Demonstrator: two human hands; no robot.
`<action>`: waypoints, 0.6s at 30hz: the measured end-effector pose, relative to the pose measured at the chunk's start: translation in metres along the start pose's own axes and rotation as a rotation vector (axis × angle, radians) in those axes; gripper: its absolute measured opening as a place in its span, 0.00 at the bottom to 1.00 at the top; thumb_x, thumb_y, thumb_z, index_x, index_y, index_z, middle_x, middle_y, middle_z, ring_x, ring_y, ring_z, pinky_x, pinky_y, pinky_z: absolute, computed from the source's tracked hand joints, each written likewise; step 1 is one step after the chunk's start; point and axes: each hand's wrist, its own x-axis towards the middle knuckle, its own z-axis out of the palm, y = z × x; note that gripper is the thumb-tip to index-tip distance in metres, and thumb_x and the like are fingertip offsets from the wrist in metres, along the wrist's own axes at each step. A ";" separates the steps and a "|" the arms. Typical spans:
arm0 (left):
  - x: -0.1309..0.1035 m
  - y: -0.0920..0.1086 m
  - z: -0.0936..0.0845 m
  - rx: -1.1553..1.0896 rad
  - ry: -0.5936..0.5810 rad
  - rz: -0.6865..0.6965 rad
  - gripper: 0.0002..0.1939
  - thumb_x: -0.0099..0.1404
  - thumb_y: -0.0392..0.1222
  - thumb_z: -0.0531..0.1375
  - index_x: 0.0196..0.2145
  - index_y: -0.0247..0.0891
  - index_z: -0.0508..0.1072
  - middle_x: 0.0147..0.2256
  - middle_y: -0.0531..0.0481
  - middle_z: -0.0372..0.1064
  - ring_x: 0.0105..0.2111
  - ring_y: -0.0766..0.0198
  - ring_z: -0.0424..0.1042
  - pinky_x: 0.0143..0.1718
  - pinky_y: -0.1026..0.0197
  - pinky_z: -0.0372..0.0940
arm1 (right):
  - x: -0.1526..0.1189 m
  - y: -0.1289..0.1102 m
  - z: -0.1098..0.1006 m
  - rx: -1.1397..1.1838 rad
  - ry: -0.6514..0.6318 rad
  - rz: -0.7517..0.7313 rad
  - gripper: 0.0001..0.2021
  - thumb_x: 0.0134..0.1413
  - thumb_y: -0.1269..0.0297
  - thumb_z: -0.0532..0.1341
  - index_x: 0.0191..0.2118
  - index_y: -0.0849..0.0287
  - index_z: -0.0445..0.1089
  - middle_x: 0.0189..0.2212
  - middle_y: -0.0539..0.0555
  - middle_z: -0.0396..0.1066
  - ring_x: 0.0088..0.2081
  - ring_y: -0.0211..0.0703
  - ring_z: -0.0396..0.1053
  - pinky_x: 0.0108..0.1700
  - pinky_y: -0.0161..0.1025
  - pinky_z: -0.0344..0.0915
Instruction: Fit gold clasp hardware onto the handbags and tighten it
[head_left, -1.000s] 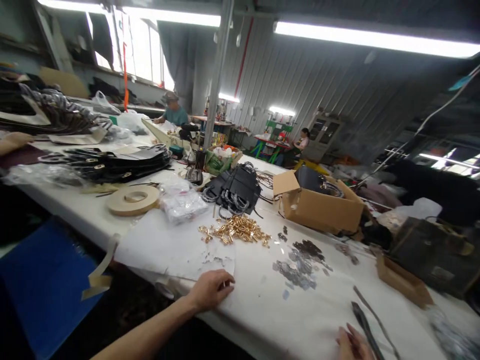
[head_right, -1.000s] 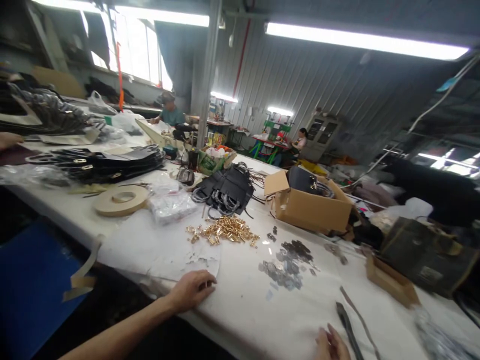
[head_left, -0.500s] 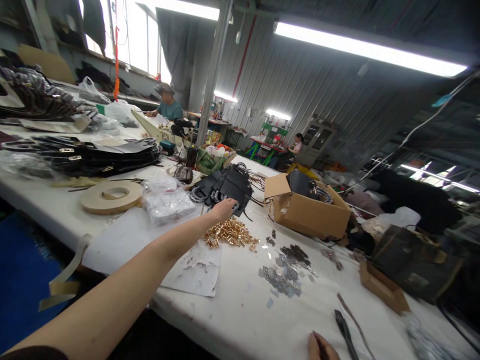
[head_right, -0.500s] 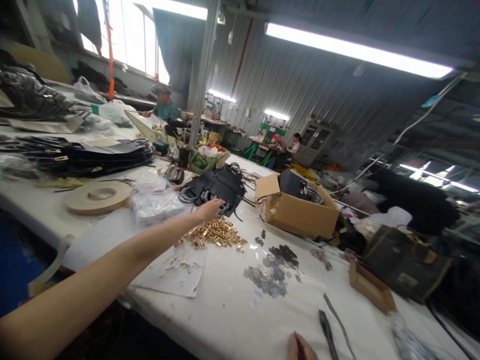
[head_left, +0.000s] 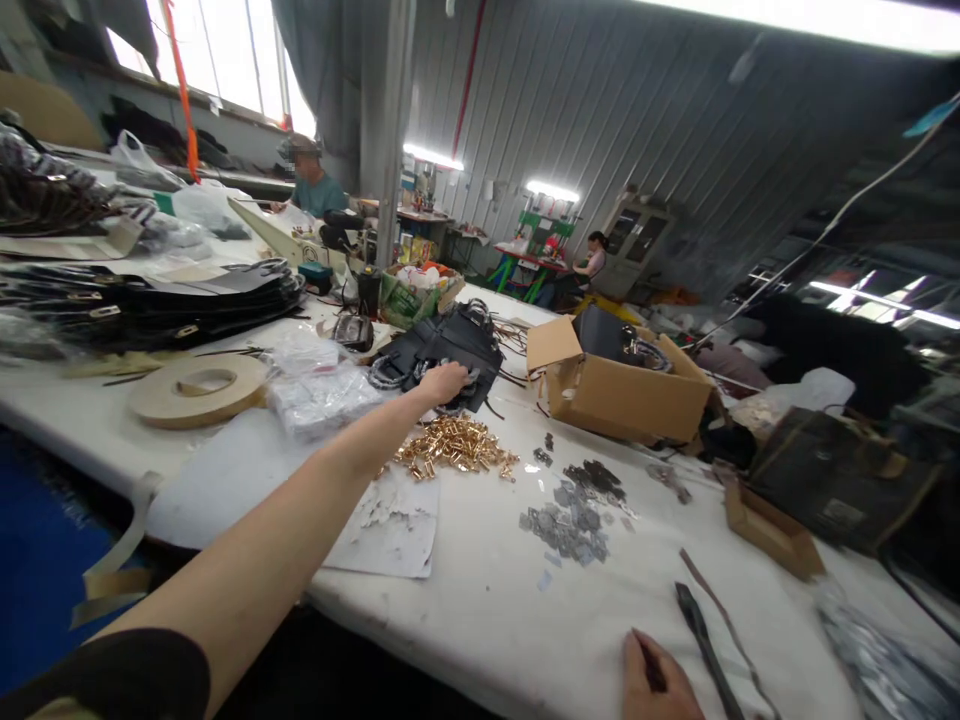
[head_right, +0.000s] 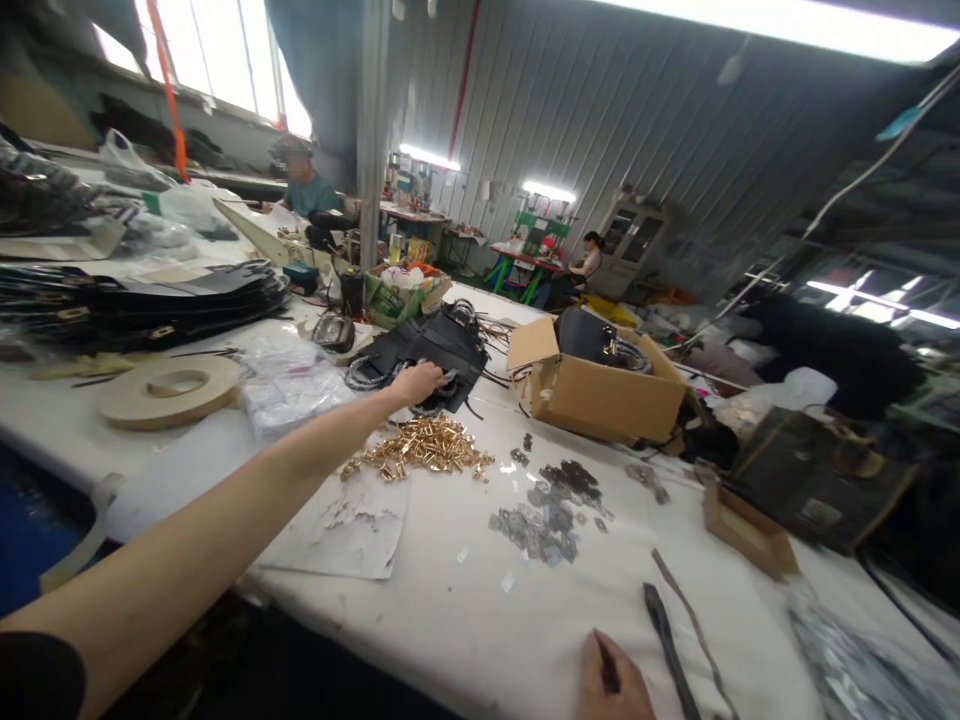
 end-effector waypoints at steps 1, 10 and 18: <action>0.005 0.004 -0.008 -0.027 0.040 -0.006 0.12 0.73 0.45 0.59 0.37 0.34 0.75 0.43 0.39 0.74 0.45 0.54 0.73 0.47 0.57 0.63 | -0.003 -0.006 -0.004 -0.015 -0.038 0.009 0.22 0.51 0.42 0.59 0.43 0.48 0.80 0.45 0.60 0.80 0.45 0.66 0.78 0.46 0.57 0.74; 0.006 0.034 -0.083 -0.437 0.344 0.033 0.24 0.79 0.58 0.45 0.50 0.35 0.68 0.41 0.48 0.73 0.31 0.69 0.73 0.33 0.62 0.63 | -0.017 -0.058 -0.009 0.348 0.084 0.070 0.28 0.54 0.41 0.62 0.47 0.62 0.78 0.40 0.61 0.79 0.39 0.54 0.74 0.48 0.49 0.69; -0.088 0.069 -0.109 -0.598 0.492 0.181 0.17 0.76 0.53 0.54 0.38 0.37 0.68 0.35 0.52 0.68 0.26 0.74 0.70 0.26 0.67 0.61 | -0.014 -0.237 0.010 1.375 -0.760 0.248 0.33 0.59 0.34 0.60 0.52 0.62 0.76 0.52 0.62 0.77 0.51 0.50 0.76 0.52 0.41 0.74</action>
